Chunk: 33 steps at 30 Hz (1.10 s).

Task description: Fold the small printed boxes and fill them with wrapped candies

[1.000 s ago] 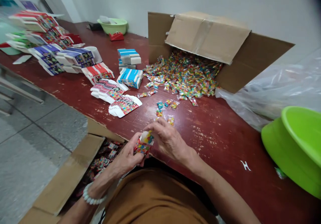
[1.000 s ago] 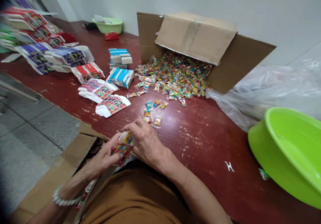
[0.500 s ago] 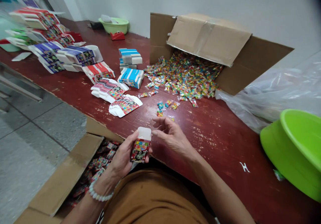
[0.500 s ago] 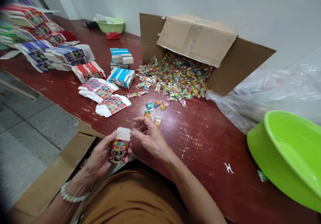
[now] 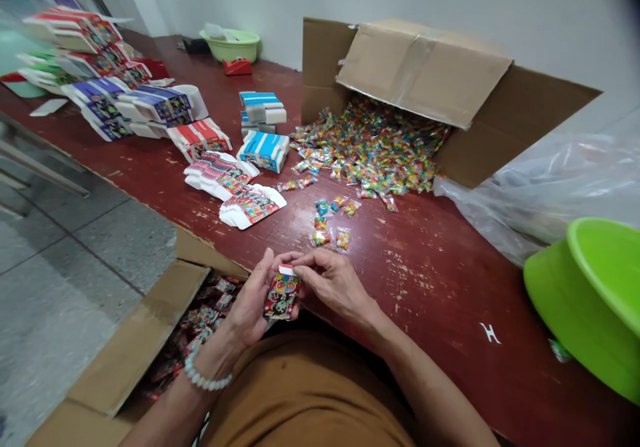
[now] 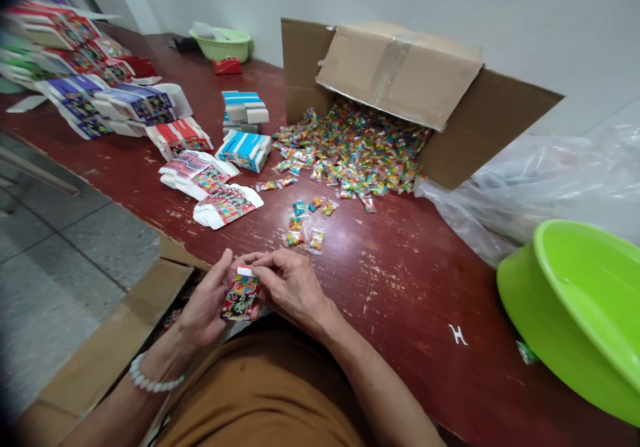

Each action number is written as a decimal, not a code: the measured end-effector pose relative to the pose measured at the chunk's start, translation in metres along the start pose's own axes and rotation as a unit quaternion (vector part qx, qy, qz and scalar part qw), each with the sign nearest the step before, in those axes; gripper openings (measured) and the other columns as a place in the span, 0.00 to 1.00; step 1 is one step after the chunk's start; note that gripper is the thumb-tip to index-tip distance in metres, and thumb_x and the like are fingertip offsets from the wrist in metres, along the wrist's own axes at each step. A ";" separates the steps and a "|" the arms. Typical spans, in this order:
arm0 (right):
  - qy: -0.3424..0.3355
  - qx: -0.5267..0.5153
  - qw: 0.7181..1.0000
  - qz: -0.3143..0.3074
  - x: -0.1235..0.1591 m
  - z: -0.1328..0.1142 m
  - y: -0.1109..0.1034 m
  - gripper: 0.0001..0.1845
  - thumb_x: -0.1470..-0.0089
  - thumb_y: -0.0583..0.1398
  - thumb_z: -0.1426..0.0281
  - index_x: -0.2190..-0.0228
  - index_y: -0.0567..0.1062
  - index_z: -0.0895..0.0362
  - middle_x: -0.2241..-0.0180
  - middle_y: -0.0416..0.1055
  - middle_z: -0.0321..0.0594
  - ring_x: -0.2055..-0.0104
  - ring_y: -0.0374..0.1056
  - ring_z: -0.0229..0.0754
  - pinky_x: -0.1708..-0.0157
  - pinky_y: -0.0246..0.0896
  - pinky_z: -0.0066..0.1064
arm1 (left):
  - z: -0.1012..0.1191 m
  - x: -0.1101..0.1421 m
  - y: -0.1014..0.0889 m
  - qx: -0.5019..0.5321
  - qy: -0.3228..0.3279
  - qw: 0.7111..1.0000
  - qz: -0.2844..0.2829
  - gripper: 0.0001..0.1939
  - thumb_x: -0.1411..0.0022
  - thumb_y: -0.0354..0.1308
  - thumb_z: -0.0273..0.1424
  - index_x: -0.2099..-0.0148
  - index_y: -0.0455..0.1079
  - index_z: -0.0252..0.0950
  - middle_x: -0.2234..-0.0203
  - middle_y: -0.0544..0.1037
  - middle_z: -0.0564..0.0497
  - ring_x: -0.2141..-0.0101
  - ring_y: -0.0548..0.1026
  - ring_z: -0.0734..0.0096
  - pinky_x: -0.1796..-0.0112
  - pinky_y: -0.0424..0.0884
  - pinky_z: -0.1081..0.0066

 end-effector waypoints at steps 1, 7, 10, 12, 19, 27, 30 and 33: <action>0.033 -0.027 0.999 -0.009 -0.001 0.006 0.002 0.09 0.42 0.60 0.67 0.68 0.81 0.55 0.70 0.78 0.38 0.74 0.72 0.37 0.70 0.68 0.29 | 0.000 0.000 -0.001 -0.008 0.010 1.000 0.003 0.30 0.35 0.52 0.52 0.43 0.69 0.33 0.75 0.79 0.48 0.83 0.74 0.70 0.82 0.71 0.72; 0.037 -0.040 0.996 -0.069 -0.007 0.008 0.011 0.13 0.40 0.58 0.67 0.59 0.81 0.55 0.70 0.78 0.39 0.76 0.71 0.36 0.74 0.66 0.28 | -0.007 -0.002 -0.009 -0.043 0.014 0.999 0.000 0.36 0.38 0.52 0.57 0.45 0.73 0.31 0.76 0.80 0.46 0.84 0.71 0.73 0.82 0.66 0.75; -0.081 0.103 0.990 -0.044 -0.007 -0.014 0.006 0.10 0.41 0.58 0.72 0.63 0.81 0.54 0.69 0.79 0.40 0.69 0.71 0.39 0.65 0.67 0.31 | -0.008 -0.001 -0.014 -0.053 0.012 0.999 0.002 0.36 0.40 0.54 0.58 0.52 0.76 0.28 0.80 0.78 0.47 0.84 0.70 0.73 0.82 0.66 0.76; -0.123 0.130 0.982 -0.052 -0.005 -0.023 0.009 0.10 0.40 0.58 0.73 0.65 0.80 0.54 0.67 0.79 0.41 0.66 0.71 0.40 0.60 0.66 0.34 | -0.008 -0.001 -0.016 -0.041 0.003 0.999 0.002 0.34 0.40 0.54 0.57 0.54 0.76 0.28 0.83 0.76 0.49 0.85 0.70 0.72 0.83 0.66 0.75; -0.018 -0.096 0.991 -0.093 0.006 -0.004 0.033 0.10 0.36 0.56 0.64 0.62 0.76 0.52 0.48 0.71 0.41 0.61 0.73 0.38 0.65 0.71 0.31 | 0.001 -0.002 -0.021 0.010 0.017 0.998 0.054 0.20 0.39 0.58 0.41 0.50 0.74 0.32 0.78 0.77 0.52 0.85 0.72 0.71 0.85 0.69 0.73; -0.006 0.138 0.988 -0.067 -0.071 0.036 0.043 0.15 0.43 0.63 0.66 0.54 0.76 0.54 0.56 0.73 0.41 0.58 0.70 0.41 0.56 0.66 0.34 | 0.032 0.042 -0.124 -0.218 0.114 0.937 0.250 0.26 0.39 0.54 0.51 0.45 0.68 0.41 0.69 0.79 0.51 0.67 0.77 0.62 0.70 0.73 0.69; 0.056 0.234 0.970 0.032 -0.124 0.054 0.025 0.21 0.40 0.59 0.64 0.47 0.71 0.59 0.51 0.70 0.48 0.51 0.68 0.46 0.50 0.61 0.38 | 0.061 0.071 -0.168 -0.368 0.156 0.837 0.373 0.24 0.40 0.57 0.51 0.46 0.69 0.45 0.54 0.77 0.50 0.49 0.72 0.55 0.53 0.69 0.67; 0.092 0.320 0.941 0.056 -0.153 0.062 0.028 0.26 0.42 0.61 0.57 0.48 0.70 0.60 0.46 0.65 0.56 0.44 0.61 0.56 0.46 0.56 0.45 | 0.074 0.072 -0.176 -0.415 0.163 0.813 0.375 0.22 0.40 0.59 0.48 0.47 0.69 0.46 0.55 0.77 0.51 0.48 0.71 0.53 0.48 0.66 0.64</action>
Point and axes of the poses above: each hand's wrist, its own x-axis away from the middle knuckle, its own y-axis out of the palm, z = x × y, the point moved 8 cm from there along -x, towards the middle knuckle
